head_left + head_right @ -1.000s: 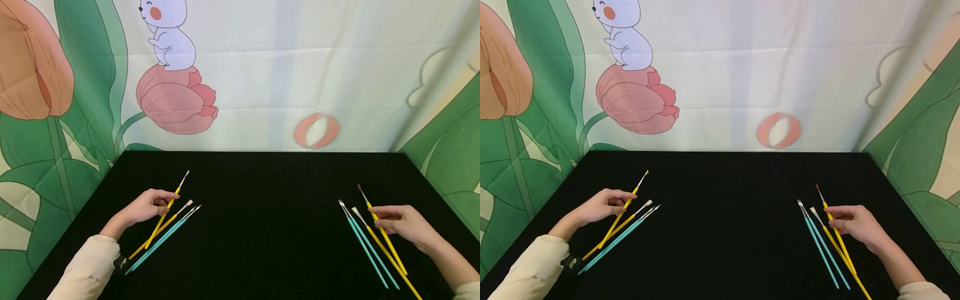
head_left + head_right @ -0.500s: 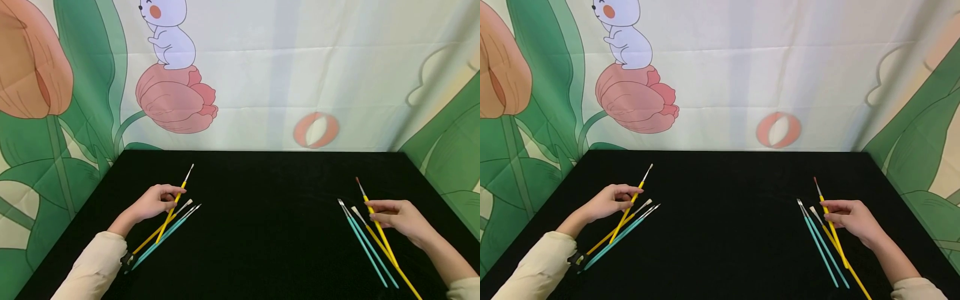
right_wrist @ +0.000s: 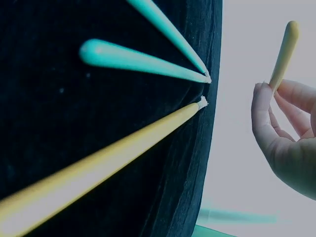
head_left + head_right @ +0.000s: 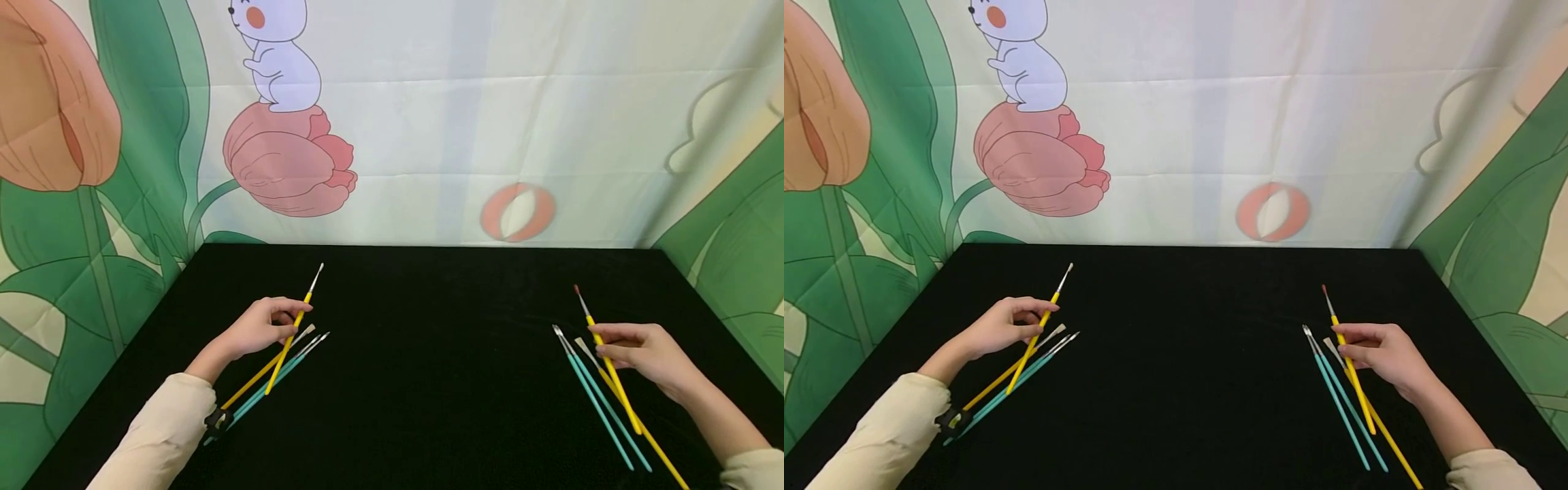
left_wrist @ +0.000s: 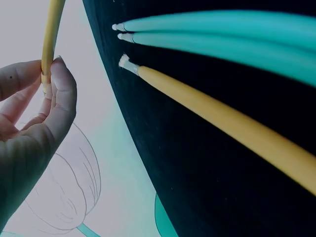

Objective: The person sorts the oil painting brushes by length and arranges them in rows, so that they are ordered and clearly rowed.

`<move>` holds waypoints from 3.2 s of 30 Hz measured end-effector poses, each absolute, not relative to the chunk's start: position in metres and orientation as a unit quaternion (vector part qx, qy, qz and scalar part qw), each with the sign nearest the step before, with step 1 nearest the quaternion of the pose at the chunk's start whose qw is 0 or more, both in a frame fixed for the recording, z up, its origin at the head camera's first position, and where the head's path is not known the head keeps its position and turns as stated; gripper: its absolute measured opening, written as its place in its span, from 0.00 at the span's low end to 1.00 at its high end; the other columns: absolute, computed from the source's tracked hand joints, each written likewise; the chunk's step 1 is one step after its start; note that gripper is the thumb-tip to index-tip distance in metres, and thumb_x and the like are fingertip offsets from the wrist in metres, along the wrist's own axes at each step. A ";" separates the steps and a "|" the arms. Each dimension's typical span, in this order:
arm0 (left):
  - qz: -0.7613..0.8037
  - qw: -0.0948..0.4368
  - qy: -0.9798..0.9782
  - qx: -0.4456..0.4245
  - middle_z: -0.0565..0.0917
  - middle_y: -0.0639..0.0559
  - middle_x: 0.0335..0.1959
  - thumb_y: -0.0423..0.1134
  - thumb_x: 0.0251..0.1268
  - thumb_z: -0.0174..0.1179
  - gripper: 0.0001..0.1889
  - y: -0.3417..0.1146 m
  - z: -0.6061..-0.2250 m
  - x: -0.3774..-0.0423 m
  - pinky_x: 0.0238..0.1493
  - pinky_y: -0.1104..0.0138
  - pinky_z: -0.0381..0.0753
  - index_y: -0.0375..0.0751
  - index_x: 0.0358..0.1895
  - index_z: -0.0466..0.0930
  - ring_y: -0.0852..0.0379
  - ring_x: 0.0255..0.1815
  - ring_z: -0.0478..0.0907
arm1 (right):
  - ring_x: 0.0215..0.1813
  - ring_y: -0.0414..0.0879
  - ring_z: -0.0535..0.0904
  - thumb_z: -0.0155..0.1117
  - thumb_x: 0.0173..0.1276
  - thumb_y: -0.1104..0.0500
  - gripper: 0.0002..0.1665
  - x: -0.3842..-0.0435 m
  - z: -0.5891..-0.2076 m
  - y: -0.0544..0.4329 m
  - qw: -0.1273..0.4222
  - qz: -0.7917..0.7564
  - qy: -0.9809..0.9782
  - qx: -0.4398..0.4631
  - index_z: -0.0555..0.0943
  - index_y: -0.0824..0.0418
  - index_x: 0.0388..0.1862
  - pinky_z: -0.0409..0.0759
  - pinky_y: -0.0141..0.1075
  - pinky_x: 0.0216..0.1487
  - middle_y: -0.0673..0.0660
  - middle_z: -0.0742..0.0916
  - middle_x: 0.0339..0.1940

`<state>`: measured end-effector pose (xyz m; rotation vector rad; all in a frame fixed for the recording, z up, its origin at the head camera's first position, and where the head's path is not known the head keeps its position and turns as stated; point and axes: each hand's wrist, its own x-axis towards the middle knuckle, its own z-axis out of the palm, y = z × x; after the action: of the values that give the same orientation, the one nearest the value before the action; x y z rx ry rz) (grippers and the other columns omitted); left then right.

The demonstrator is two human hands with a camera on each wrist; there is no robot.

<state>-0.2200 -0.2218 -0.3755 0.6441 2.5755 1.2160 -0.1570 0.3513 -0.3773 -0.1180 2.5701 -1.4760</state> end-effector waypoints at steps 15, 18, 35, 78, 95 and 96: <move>0.428 0.100 0.871 0.219 0.73 0.36 0.41 0.24 0.57 0.55 0.20 -0.205 -0.372 -0.222 0.32 0.57 0.81 0.33 0.55 0.73 0.51 0.33 0.75 | 0.37 0.46 0.81 0.59 0.63 0.62 0.26 -0.162 -0.374 0.343 0.068 -0.513 0.854 -0.045 0.69 0.76 0.57 0.81 0.38 0.37 0.58 0.82 0.41; 0.435 0.097 0.869 0.217 0.73 0.36 0.41 0.23 0.58 0.54 0.20 -0.201 -0.373 -0.224 0.32 0.58 0.81 0.33 0.55 0.73 0.50 0.33 0.74 | 0.38 0.47 0.81 0.58 0.63 0.62 0.27 -0.163 -0.375 0.341 0.069 -0.512 0.855 -0.043 0.68 0.76 0.57 0.81 0.38 0.37 0.61 0.82 0.42; 0.483 0.105 0.844 0.206 0.72 0.34 0.41 0.23 0.59 0.53 0.19 -0.176 -0.380 -0.242 0.34 0.56 0.81 0.34 0.55 0.73 0.51 0.31 0.74 | 0.38 0.47 0.81 0.59 0.63 0.61 0.28 -0.169 -0.375 0.333 0.058 -0.509 0.857 -0.047 0.67 0.77 0.57 0.81 0.36 0.37 0.64 0.80 0.44; 0.547 0.087 0.810 0.190 0.73 0.38 0.41 0.22 0.59 0.53 0.20 -0.137 -0.368 -0.272 0.35 0.61 0.81 0.32 0.56 0.71 0.47 0.36 0.77 | 0.37 0.38 0.80 0.59 0.64 0.61 0.25 -0.192 -0.361 0.307 -0.005 -0.545 0.838 -0.033 0.70 0.71 0.58 0.80 0.33 0.38 0.48 0.80 0.37; 0.567 0.078 0.802 0.171 0.73 0.38 0.43 0.22 0.59 0.52 0.20 -0.114 -0.365 -0.293 0.37 0.60 0.81 0.33 0.57 0.71 0.51 0.36 0.77 | 0.37 0.41 0.80 0.59 0.63 0.61 0.26 -0.200 -0.362 0.295 0.007 -0.546 0.837 -0.030 0.69 0.73 0.58 0.81 0.35 0.39 0.59 0.78 0.41; 0.567 0.078 0.803 0.169 0.73 0.38 0.43 0.22 0.59 0.52 0.20 -0.112 -0.365 -0.294 0.37 0.60 0.81 0.33 0.57 0.72 0.50 0.36 0.77 | 0.37 0.41 0.80 0.59 0.63 0.61 0.27 -0.200 -0.362 0.294 0.007 -0.545 0.838 -0.030 0.68 0.73 0.58 0.81 0.35 0.39 0.60 0.78 0.42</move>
<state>-0.2942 -0.1125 -0.3654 0.5066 2.4031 1.6973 -0.2005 0.2944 -0.3623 -0.0923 2.6216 -1.7037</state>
